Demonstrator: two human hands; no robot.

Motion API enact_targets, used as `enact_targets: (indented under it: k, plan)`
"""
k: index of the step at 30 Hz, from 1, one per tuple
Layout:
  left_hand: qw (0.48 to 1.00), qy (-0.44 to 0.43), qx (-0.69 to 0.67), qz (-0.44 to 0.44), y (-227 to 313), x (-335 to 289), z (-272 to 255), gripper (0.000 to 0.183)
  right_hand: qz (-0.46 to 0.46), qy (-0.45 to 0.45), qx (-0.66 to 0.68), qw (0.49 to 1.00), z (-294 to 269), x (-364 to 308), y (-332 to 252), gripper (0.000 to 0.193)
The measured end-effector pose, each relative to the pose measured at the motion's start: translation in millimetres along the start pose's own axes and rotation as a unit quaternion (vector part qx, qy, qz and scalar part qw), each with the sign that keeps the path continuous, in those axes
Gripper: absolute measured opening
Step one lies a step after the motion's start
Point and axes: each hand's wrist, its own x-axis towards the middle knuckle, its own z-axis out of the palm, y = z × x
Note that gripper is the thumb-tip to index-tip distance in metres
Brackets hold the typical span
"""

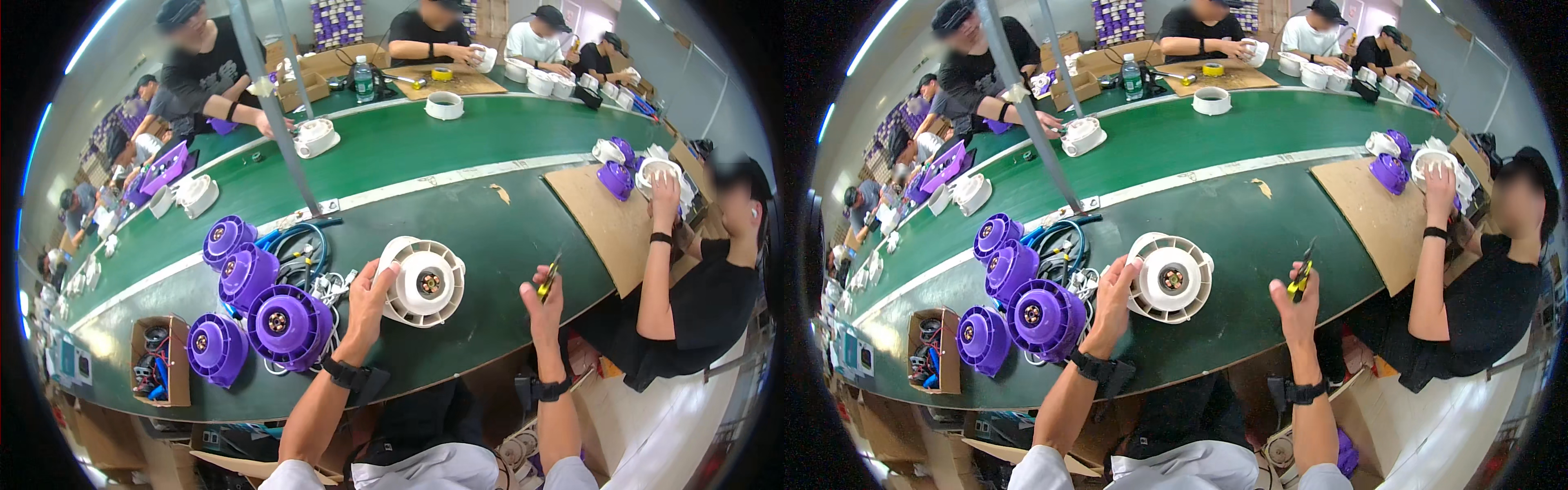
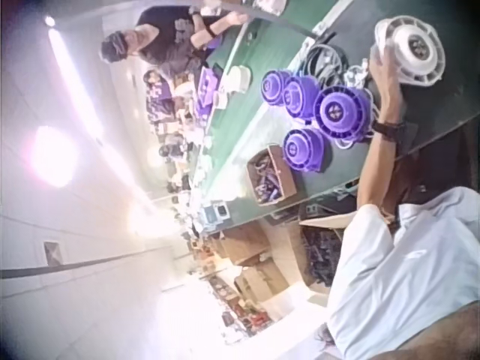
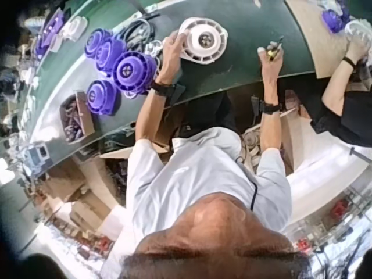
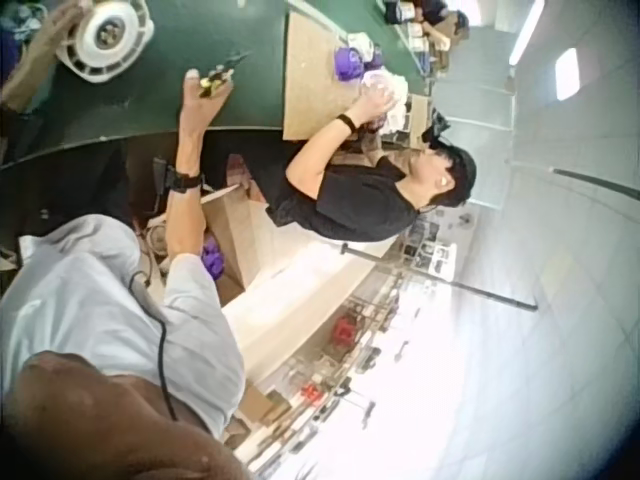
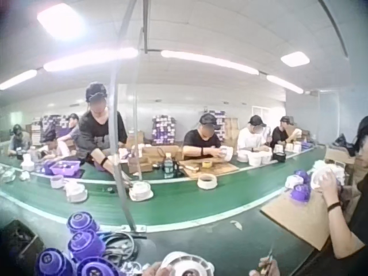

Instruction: Assembling electronic or mechanical components into white and purple plastic housings using pliers on an industrial assembly line.

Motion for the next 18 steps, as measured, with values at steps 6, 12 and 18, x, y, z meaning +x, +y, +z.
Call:
enact_targets:
  k: [6, 12, 18]
  plan:
    - [0.996, 0.027, 0.086, -0.001, -15, 3, -14, 0.038, 0.012, -0.107, -0.088, 0.99, -4, -7, -19, 0.074]
    - [0.989, 0.03, 0.146, -0.007, -18, 13, -15, 0.04, -0.044, -0.283, -0.142, 0.948, -29, 13, -14, 0.079]
    - [0.992, 0.035, 0.124, -0.004, -22, 6, -21, 0.04, 0.052, -0.275, -0.02, 0.96, -21, 10, -10, 0.077]
